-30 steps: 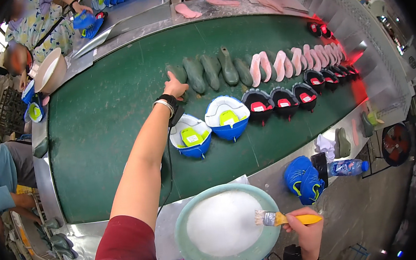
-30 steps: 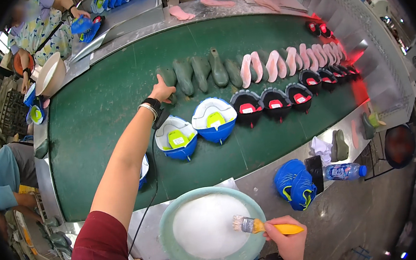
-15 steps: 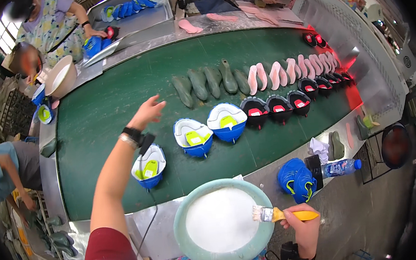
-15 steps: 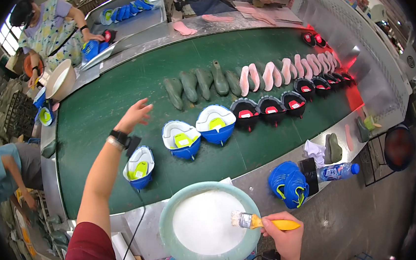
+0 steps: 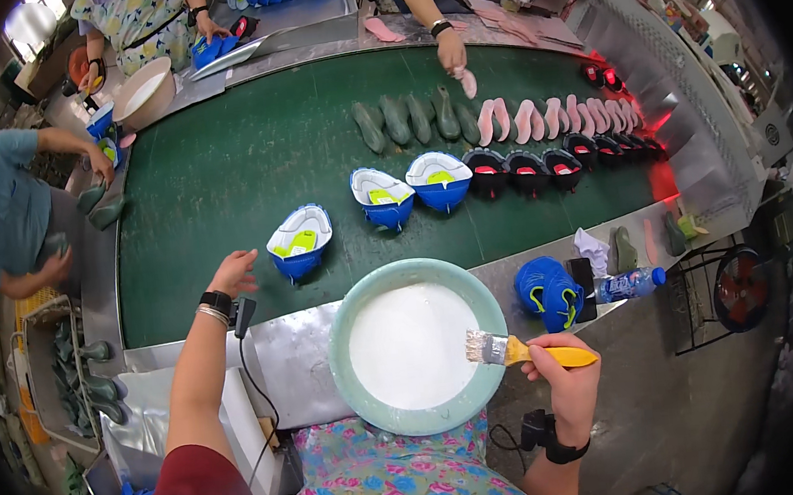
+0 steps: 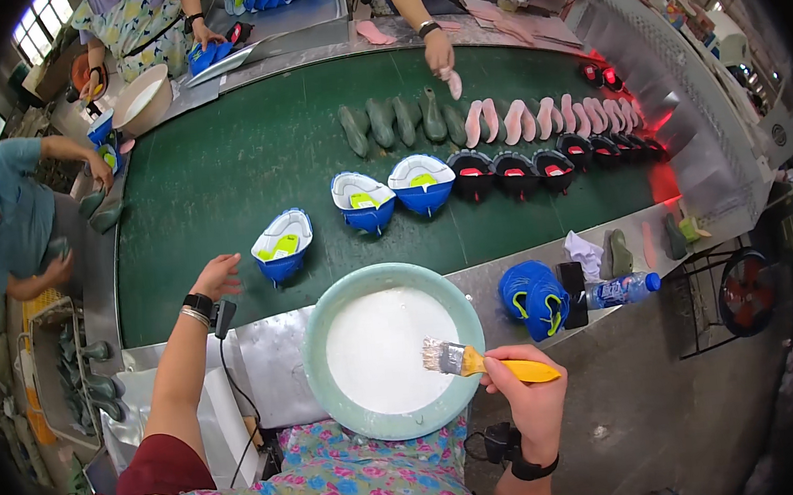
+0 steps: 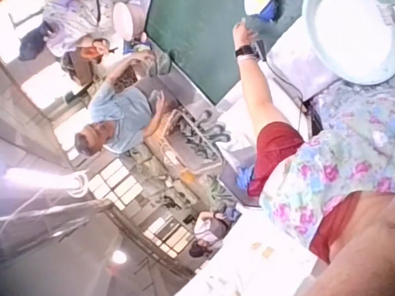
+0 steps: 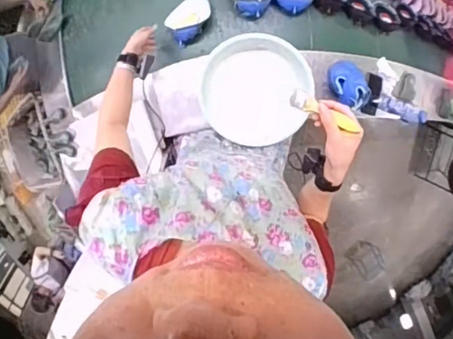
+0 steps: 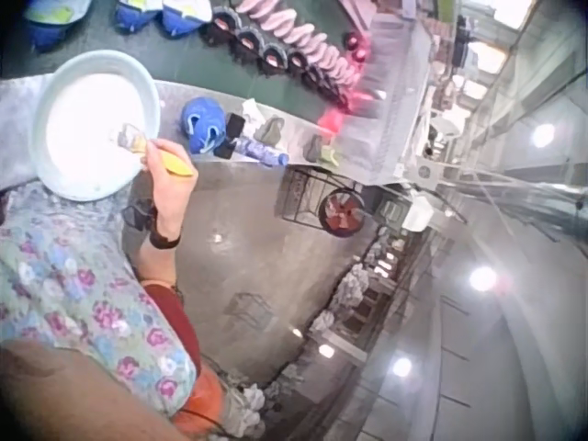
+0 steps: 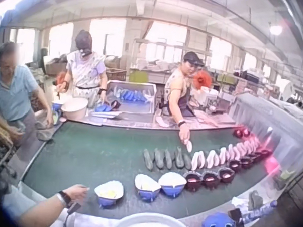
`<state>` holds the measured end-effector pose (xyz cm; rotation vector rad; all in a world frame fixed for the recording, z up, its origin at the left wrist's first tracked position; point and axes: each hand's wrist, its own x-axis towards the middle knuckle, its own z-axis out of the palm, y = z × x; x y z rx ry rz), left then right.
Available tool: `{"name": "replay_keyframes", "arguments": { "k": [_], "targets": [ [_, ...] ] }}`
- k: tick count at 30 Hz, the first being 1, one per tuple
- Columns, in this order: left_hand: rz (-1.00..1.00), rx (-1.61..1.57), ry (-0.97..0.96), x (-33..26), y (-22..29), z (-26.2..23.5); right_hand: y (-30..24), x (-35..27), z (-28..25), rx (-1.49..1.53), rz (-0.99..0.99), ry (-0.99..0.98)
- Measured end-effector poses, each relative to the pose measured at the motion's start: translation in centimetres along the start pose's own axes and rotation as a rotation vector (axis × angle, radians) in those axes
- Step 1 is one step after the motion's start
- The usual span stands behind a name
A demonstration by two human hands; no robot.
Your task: The person paints the interior of blue shoe uppers with a white substance using a brush. They repeatedly dip the brush into a bowl of white liquid and apply it to the inside of the shoes, which are arranged on a green conveyor belt. The person handles the shoes one at a time, placing them back on the belt after painting.
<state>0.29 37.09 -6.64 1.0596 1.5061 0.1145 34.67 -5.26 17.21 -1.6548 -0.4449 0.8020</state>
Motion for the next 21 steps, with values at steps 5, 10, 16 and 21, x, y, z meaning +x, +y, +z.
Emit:
{"name": "replay_keyframes", "arguments": {
  "k": [5,10,16,21],
  "targets": [
    [-0.068,-0.288,-0.119,0.3,-1.4,2.5,-0.1,-1.4,0.0,-0.033,0.006,0.038],
    [-0.118,-0.446,-0.208,1.5,-2.2,4.2,0.4,-1.5,0.6,-0.027,-0.010,0.022],
    [-0.083,-0.649,-0.270,3.1,-2.3,6.2,1.0,-0.5,1.6,-0.099,-0.124,0.024],
    [0.092,-0.656,-0.257,-2.8,0.0,7.2,1.2,0.9,3.2,-0.196,-0.322,-0.064]
  ]
}}
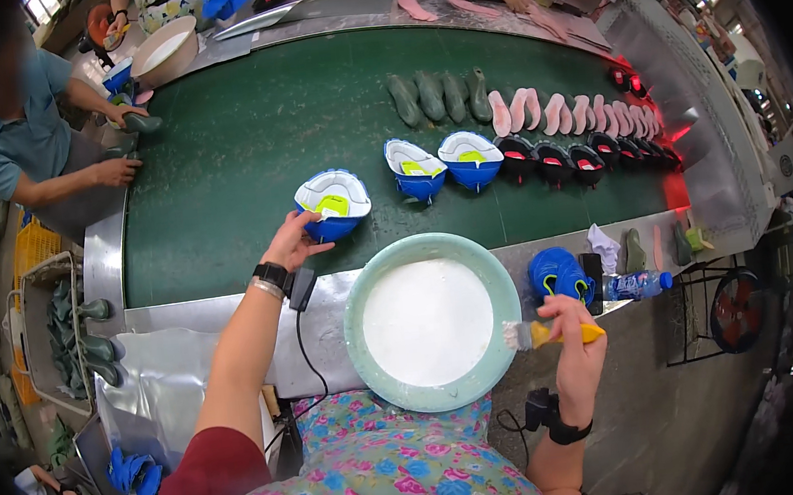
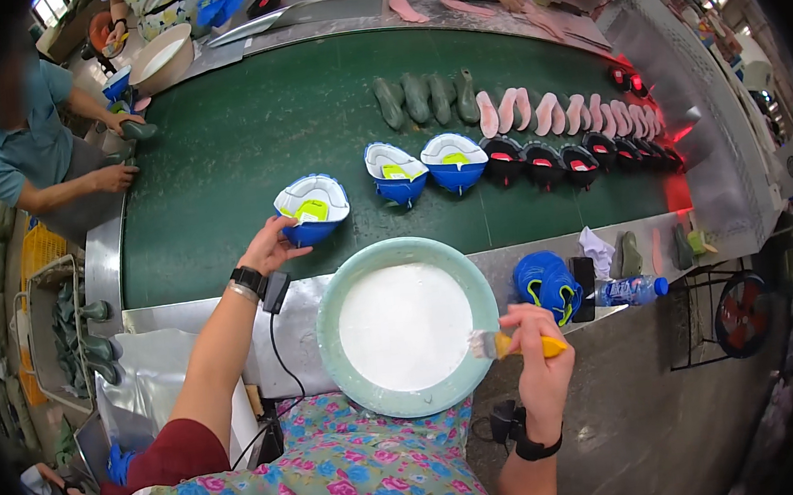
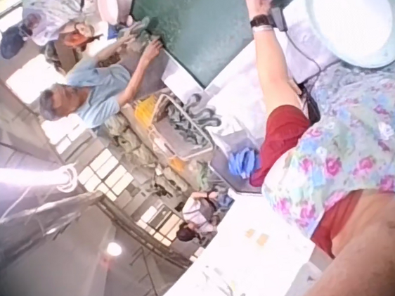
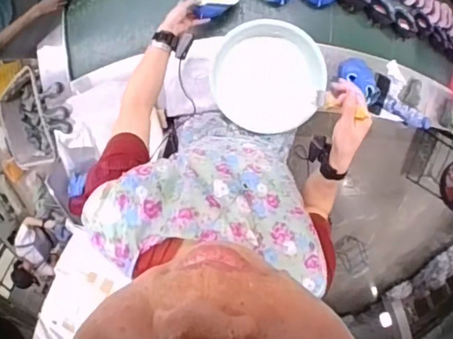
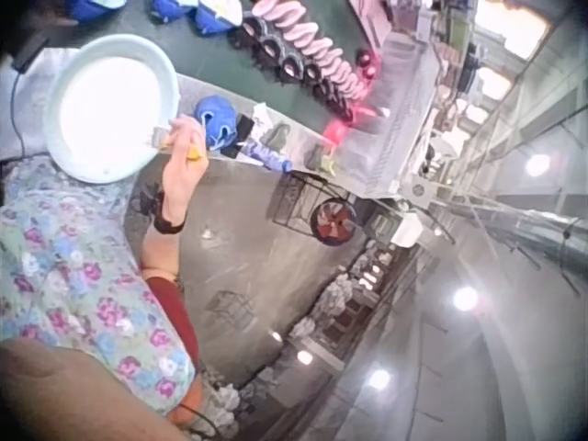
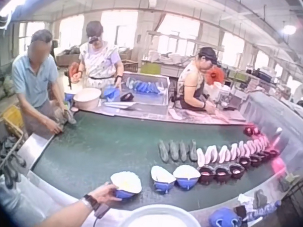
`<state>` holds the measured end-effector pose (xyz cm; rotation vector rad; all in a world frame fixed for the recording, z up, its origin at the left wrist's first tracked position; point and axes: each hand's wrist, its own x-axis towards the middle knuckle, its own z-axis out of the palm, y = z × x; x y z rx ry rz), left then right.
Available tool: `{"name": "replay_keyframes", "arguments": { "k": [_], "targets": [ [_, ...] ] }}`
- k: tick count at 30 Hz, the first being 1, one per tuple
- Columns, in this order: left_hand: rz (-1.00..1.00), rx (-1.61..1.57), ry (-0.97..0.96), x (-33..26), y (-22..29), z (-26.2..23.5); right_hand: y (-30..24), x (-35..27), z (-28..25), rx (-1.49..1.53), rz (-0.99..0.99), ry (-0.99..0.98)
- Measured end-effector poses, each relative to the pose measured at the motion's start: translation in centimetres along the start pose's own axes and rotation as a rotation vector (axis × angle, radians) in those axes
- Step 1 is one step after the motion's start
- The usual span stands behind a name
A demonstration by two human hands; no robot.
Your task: The person paints the interior of blue shoe uppers with a white substance using a brush. They repeatedly dip the brush into a bowl of white liquid and apply it to the inside of the shoes, which are arranged on a green conveyor belt. The person handles the shoes one at a time, placing them back on the belt after painting.
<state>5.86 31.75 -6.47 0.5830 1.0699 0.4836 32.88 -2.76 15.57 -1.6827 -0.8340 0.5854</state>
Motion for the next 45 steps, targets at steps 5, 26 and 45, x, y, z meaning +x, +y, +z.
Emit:
{"name": "replay_keyframes", "arguments": {
  "k": [5,26,45],
  "targets": [
    [0.278,-0.021,-0.083,-12.4,1.5,5.3,-1.9,-0.4,3.1,0.049,0.025,-0.138],
    [0.409,-0.097,-0.093,-20.8,-0.5,8.3,-4.1,-2.7,7.7,-0.346,-0.499,-0.130],
    [0.043,-0.251,0.196,15.7,-2.3,8.8,3.2,4.8,8.1,-0.417,0.062,0.000]
  ]
}}
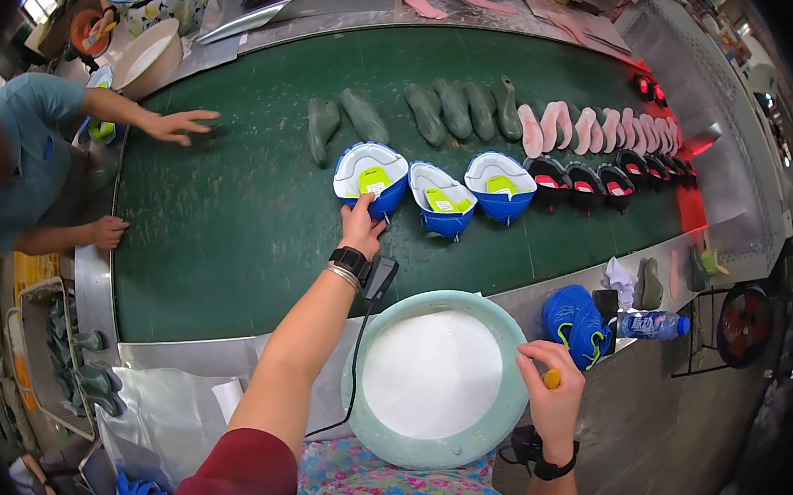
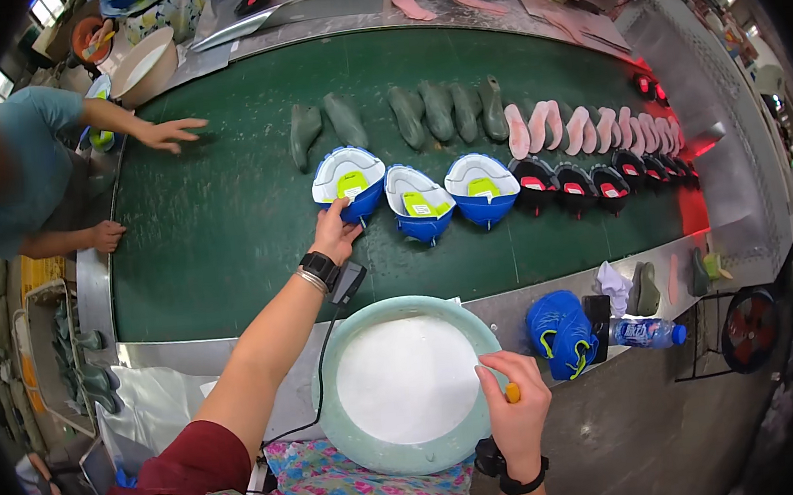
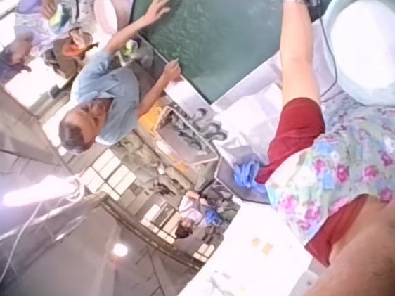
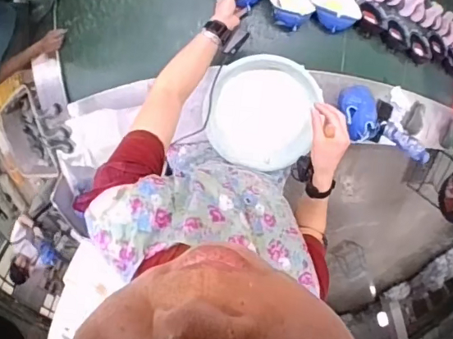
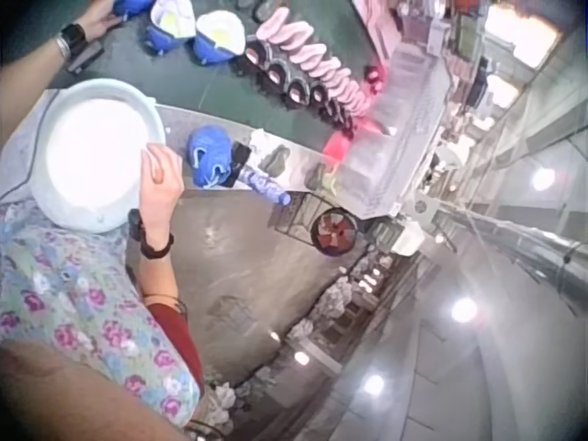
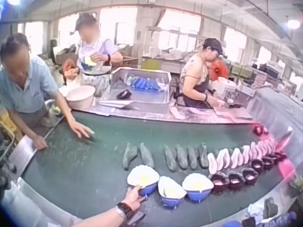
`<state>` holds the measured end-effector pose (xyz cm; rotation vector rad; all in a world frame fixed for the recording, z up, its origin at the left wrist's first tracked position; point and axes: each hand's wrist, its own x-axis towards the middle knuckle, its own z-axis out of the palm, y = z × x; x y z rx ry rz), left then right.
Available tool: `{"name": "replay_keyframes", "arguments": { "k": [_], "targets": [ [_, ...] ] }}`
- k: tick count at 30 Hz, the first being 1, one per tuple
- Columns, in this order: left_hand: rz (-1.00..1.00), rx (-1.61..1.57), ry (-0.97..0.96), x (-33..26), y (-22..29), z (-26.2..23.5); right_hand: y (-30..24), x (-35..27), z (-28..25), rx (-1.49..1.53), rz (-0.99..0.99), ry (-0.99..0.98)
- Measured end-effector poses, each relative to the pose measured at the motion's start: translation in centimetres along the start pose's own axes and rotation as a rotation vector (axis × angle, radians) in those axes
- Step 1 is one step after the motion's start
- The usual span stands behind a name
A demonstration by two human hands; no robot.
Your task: The person paints the interior of blue shoe uppers with a white substance using a brush. They repeatedly dip the brush into a bowl of white liquid and apply it to the inside of the shoes, which are arranged on a green conveyor belt. The person handles the shoes one at a time, placing them back on the belt after painting.
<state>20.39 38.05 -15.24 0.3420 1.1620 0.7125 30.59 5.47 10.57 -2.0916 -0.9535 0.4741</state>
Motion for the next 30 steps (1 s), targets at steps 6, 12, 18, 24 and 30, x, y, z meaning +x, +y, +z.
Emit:
{"name": "replay_keyframes", "arguments": {
  "k": [6,12,18,24,30],
  "targets": [
    [-0.133,0.181,-0.073,-5.0,3.1,-4.9,-1.5,-0.9,0.3,0.043,-0.079,-0.017],
    [0.185,0.499,0.010,-4.6,8.5,-8.8,-2.2,-3.3,-0.3,0.067,-0.137,-0.012],
    [0.538,1.098,0.217,6.5,14.9,-5.5,-0.1,-3.3,-1.1,-0.010,-0.002,0.078],
    [0.447,1.256,0.048,12.6,13.9,0.3,1.3,-1.2,0.4,-0.057,0.093,0.096],
    [0.547,1.454,0.057,12.7,11.1,5.5,1.0,0.3,0.9,-0.053,0.179,0.056]
  ]
}}
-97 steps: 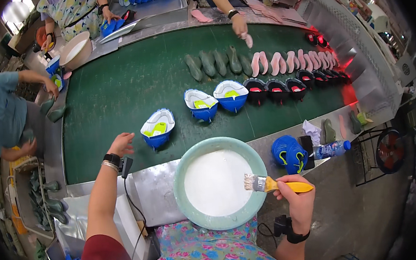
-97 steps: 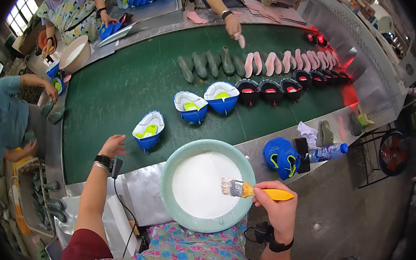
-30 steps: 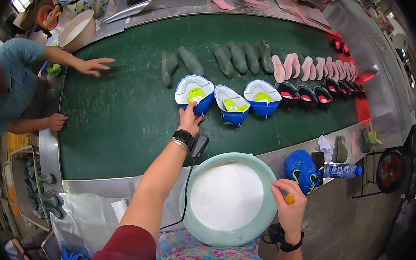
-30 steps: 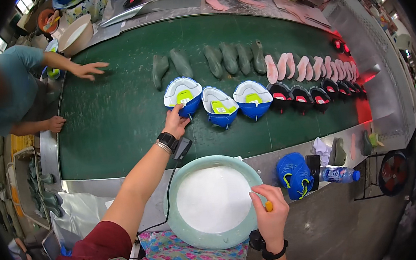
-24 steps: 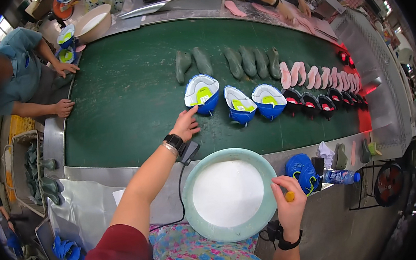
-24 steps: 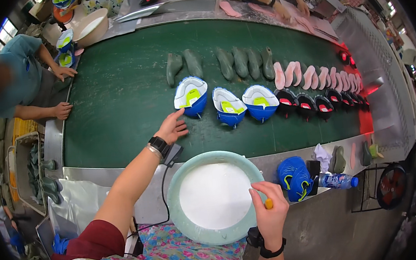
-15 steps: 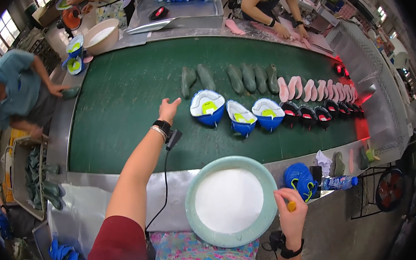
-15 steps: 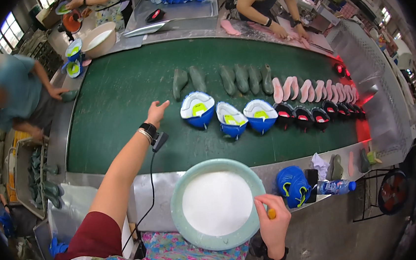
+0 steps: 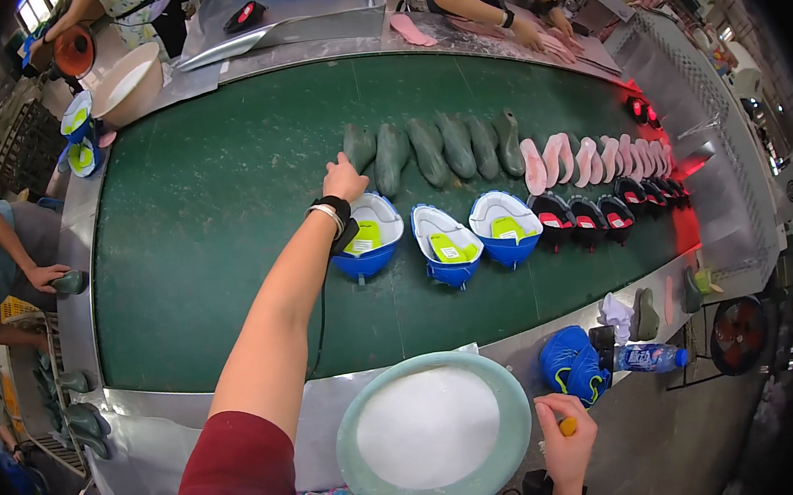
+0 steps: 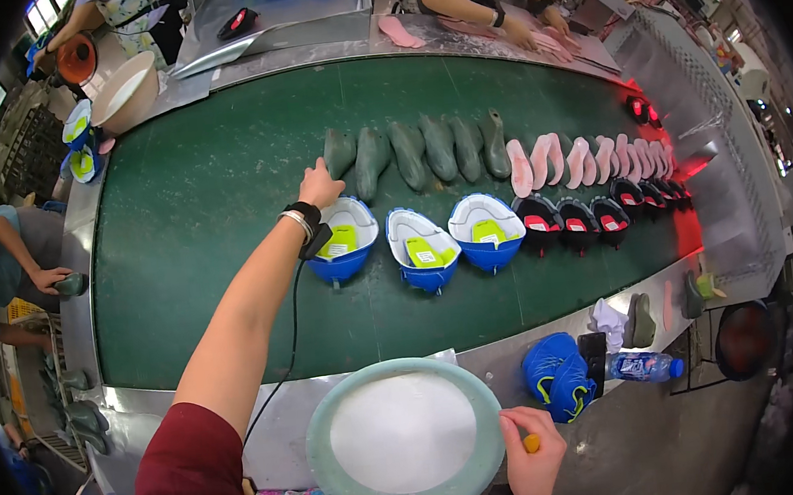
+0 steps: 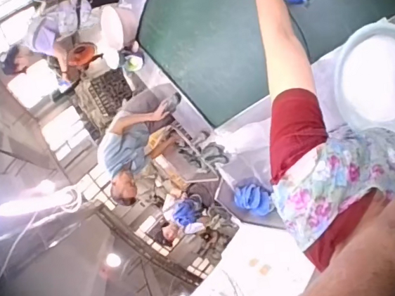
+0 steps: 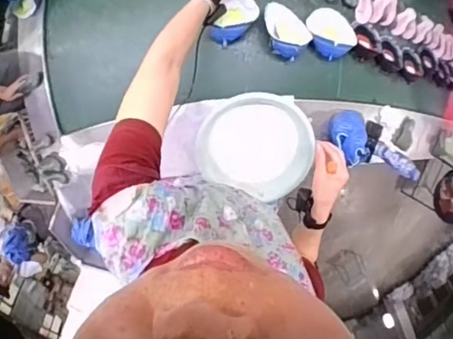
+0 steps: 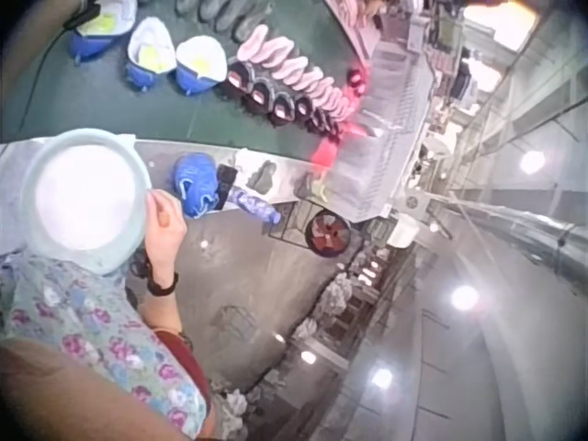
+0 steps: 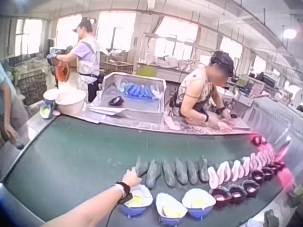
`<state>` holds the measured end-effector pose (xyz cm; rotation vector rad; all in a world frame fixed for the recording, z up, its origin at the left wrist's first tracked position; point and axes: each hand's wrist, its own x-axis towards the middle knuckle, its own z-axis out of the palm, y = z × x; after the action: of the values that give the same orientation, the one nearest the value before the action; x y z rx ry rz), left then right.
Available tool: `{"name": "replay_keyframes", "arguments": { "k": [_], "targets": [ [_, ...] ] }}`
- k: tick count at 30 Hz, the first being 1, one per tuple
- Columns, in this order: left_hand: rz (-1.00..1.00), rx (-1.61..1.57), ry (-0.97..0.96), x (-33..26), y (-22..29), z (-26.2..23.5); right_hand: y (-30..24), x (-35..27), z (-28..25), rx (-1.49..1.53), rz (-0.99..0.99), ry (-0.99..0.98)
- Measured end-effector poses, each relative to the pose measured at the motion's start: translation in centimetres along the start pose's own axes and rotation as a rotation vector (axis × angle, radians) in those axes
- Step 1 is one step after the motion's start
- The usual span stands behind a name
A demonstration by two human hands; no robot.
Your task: The person paints the interior of blue shoe uppers with a white substance using a brush. They repeatedly dip the brush into a bowl of white liquid and apply it to the inside of the shoes, which are arranged on a green conveyor belt. The person handles the shoes one at a time, placing them back on the belt after painting.
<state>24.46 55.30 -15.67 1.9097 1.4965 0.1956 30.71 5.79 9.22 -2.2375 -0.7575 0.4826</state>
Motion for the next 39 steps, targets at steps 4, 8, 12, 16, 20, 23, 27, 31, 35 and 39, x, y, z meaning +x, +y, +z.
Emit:
{"name": "replay_keyframes", "arguments": {
  "k": [4,8,12,16,20,23,27,31,35,39],
  "targets": [
    [0.206,0.131,0.189,-1.9,1.8,0.3,-0.3,-0.1,-0.3,0.000,0.037,0.030],
    [0.627,0.463,0.381,-3.9,3.0,1.3,0.3,-0.6,-0.1,0.048,0.023,0.024],
    [0.621,0.681,0.280,-3.7,4.5,3.5,1.5,-0.9,0.1,0.035,0.027,0.029],
    [0.534,0.581,0.278,-2.3,5.3,5.4,2.8,-0.8,-0.2,-0.009,-0.014,0.070],
    [0.484,0.519,0.283,-2.4,5.1,5.3,3.0,-0.9,-0.2,-0.013,0.028,0.072],
    [0.516,0.421,0.327,-4.0,4.3,3.0,2.6,-0.9,0.1,-0.006,0.055,0.069],
    [0.426,0.145,0.249,-8.5,1.5,-4.0,1.5,-1.1,-0.1,-0.004,0.007,0.071],
    [0.263,-0.080,0.190,-17.1,-4.4,-14.6,0.4,-2.0,-0.8,0.022,-0.129,0.068],
    [0.133,0.000,0.255,-31.0,-11.3,-26.3,0.0,-3.8,-1.9,0.039,0.055,0.016],
    [-0.243,-0.095,0.187,-46.4,-17.8,-35.5,-0.4,-5.1,-0.9,0.037,-0.006,-0.060]
  ]
}}
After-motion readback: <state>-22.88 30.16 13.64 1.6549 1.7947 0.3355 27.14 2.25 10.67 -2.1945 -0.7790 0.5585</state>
